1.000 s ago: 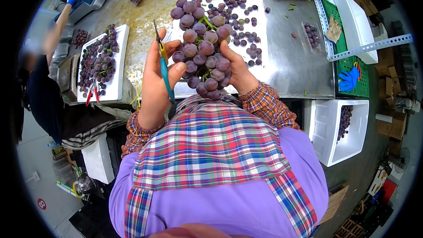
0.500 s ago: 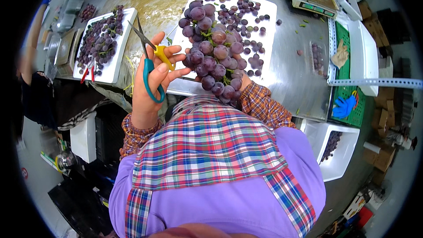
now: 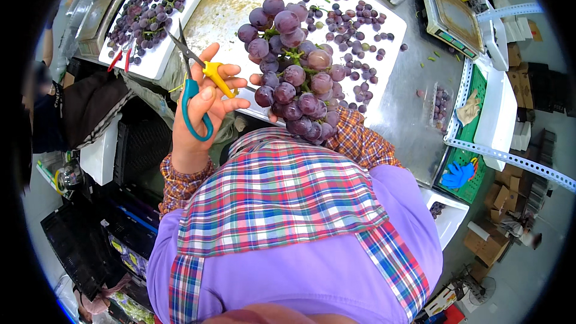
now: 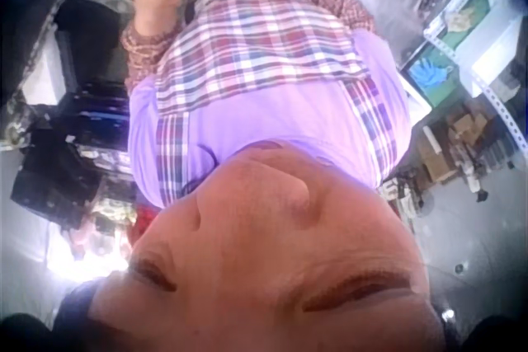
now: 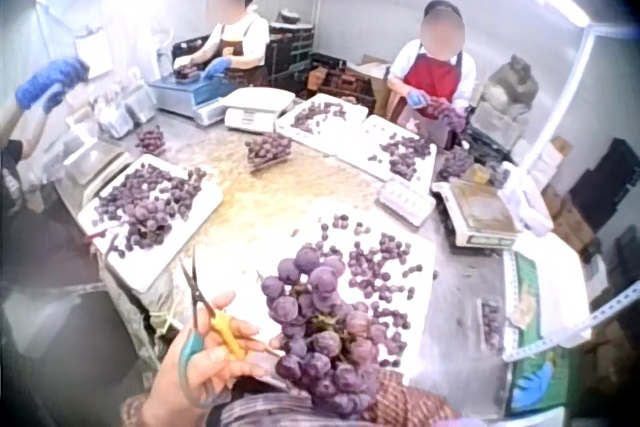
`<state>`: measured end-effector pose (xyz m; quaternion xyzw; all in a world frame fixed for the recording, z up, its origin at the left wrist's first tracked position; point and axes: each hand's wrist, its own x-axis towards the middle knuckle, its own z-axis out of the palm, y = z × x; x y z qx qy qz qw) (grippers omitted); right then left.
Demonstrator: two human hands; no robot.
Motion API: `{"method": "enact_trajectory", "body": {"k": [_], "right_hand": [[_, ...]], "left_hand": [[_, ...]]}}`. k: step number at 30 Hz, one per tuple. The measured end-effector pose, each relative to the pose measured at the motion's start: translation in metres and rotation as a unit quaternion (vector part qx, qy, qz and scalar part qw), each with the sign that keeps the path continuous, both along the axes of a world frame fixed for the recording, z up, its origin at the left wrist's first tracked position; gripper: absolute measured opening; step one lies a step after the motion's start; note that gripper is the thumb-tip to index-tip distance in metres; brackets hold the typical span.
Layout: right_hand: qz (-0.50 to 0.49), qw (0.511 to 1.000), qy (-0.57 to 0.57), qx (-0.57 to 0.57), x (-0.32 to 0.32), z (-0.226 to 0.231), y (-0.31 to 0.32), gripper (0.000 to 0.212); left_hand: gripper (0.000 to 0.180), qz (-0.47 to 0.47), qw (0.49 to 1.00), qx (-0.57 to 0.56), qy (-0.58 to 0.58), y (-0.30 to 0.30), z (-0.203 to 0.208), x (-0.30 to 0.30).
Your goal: The person trims grapes from a bunch using scissors, rotates the bunch by hand to check for quality, and places the bunch into a black crate lined with green leaves.
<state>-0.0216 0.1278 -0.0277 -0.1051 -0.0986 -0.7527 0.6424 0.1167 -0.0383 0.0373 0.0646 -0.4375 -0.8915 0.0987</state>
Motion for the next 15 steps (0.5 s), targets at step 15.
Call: {"method": "enact_trajectory", "body": {"k": [15], "right_hand": [[-0.123,0.932,0.194,0.280,0.032,0.027,-0.108,0.074]], "left_hand": [[0.064,0.005,0.978,-0.099,-0.182,-0.099,-0.058,0.079]]}}
